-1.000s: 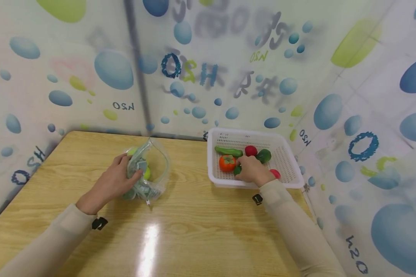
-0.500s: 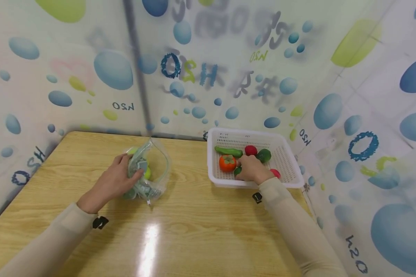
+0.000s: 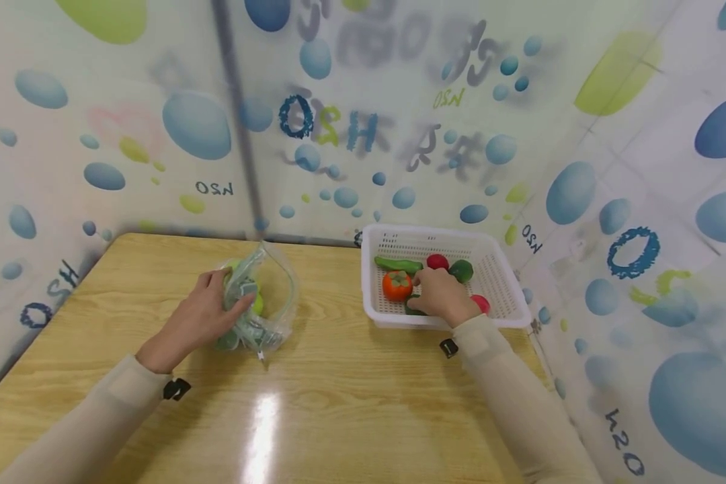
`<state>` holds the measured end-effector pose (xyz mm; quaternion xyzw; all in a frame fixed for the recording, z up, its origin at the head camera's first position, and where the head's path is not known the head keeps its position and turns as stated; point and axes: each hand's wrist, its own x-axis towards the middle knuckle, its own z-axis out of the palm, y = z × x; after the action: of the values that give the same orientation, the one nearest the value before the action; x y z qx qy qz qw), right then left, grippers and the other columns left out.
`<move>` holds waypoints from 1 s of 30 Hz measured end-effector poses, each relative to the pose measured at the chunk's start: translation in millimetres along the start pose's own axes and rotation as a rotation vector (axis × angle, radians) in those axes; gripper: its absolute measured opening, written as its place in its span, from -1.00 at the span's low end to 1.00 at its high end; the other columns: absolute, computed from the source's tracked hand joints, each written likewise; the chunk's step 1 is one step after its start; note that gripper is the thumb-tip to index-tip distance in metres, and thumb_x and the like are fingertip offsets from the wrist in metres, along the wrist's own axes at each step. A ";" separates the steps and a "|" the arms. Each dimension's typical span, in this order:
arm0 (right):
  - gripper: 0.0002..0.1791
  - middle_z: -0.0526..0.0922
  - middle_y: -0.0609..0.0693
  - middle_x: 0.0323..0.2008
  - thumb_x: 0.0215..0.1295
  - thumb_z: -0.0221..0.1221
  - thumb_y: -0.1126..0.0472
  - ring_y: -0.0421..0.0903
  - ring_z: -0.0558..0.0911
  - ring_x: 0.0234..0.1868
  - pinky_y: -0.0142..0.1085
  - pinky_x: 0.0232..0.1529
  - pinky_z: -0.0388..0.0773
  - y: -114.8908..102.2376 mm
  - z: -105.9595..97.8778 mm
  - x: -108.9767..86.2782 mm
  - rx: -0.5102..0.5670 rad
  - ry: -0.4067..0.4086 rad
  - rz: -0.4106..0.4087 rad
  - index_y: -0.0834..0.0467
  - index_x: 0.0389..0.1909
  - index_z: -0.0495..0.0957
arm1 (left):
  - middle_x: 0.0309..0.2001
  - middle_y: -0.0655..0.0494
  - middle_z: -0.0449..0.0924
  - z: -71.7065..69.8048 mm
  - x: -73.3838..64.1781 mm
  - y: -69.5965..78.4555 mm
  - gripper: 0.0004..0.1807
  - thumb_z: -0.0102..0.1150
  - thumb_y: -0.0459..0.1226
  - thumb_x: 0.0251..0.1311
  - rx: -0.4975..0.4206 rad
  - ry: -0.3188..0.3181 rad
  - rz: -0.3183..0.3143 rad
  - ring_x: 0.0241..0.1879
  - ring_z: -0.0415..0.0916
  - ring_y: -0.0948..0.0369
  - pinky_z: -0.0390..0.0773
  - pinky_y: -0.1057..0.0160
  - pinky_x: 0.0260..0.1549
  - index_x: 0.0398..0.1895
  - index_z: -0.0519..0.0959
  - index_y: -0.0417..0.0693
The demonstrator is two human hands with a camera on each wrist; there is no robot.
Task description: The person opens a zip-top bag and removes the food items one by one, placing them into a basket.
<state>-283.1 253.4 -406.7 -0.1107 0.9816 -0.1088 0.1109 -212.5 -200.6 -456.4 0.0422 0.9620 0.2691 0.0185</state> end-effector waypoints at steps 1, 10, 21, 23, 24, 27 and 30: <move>-0.45 0.85 0.32 0.24 0.51 0.54 0.11 0.23 0.82 0.17 0.20 0.35 0.78 -2.5 -0.7 -1.6 0.005 0.015 -0.002 0.34 0.36 0.75 | 0.70 -0.73 0.10 0.3 0.3 0.6 0.05 0.08 0.20 0.79 0.000 0.000 -0.003 0.18 0.71 -0.53 0.77 -0.41 0.01 0.83 0.04 -0.51; -0.65 0.87 0.20 0.07 0.61 0.47 0.11 0.11 0.75 0.00 0.06 0.11 0.81 -39.1 2.2 -15.2 0.060 0.209 -0.124 0.26 0.20 0.83 | 0.61 -0.82 0.13 1.2 2.6 6.6 0.12 0.13 0.20 0.77 -0.004 0.015 -0.032 -0.28 0.74 -0.24 0.69 -0.08 -0.45 0.88 -0.09 -0.45; -0.65 0.86 0.18 0.23 0.65 0.45 0.14 0.15 0.87 0.15 0.05 0.17 0.87 -107.2 26.8 -24.8 0.162 0.309 -0.375 0.18 0.31 0.79 | 0.71 -0.69 0.07 6.7 4.3 9.1 0.01 0.10 0.25 0.74 0.019 0.028 -0.068 0.48 0.37 -0.71 0.60 -0.70 0.13 0.85 0.16 -0.34; -0.65 0.84 0.17 0.23 0.66 0.44 0.16 0.13 0.86 0.16 0.02 0.18 0.87 -120.4 32.3 -24.0 0.197 0.305 -0.416 0.17 0.32 0.78 | 0.77 -0.65 -0.01 7.4 4.4 9.0 0.00 0.11 0.23 0.75 0.014 0.031 -0.062 0.53 0.30 -0.73 0.54 -0.75 0.19 0.83 0.17 -0.34; -0.66 0.84 0.16 0.23 0.66 0.44 0.17 0.12 0.86 0.16 0.01 0.19 0.87 -126.8 35.3 -23.1 0.209 0.303 -0.439 0.17 0.32 0.78 | 0.79 -0.62 -0.03 7.6 4.6 8.9 -0.01 0.12 0.22 0.75 0.013 0.034 -0.058 0.55 0.27 -0.74 0.52 -0.76 0.23 0.83 0.18 -0.35; -0.66 0.83 0.15 0.23 0.68 0.42 0.19 0.09 0.87 0.15 -0.05 0.20 0.87 -145.2 44.1 -20.2 0.231 0.298 -0.526 0.20 0.33 0.77 | 0.81 -0.58 0.01 8.0 5.3 9.4 -0.03 0.14 0.19 0.75 0.012 0.036 -0.044 0.57 0.26 -0.73 0.50 -0.76 0.28 0.80 0.18 -0.40; -0.65 0.82 0.18 0.25 0.70 0.38 0.22 0.10 0.87 0.16 -0.09 0.22 0.87 -161.6 53.1 -15.6 0.252 0.275 -0.612 0.25 0.35 0.74 | 0.78 -0.60 0.09 8.8 6.7 9.9 -0.01 0.15 0.17 0.75 0.018 0.028 -0.037 0.56 0.29 -0.71 0.52 -0.72 0.32 0.79 0.17 -0.45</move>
<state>-224.2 93.3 -415.7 -0.3693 0.8877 -0.2709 -0.0471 -217.9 -187.1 -458.8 0.0209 0.9652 0.2604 0.0095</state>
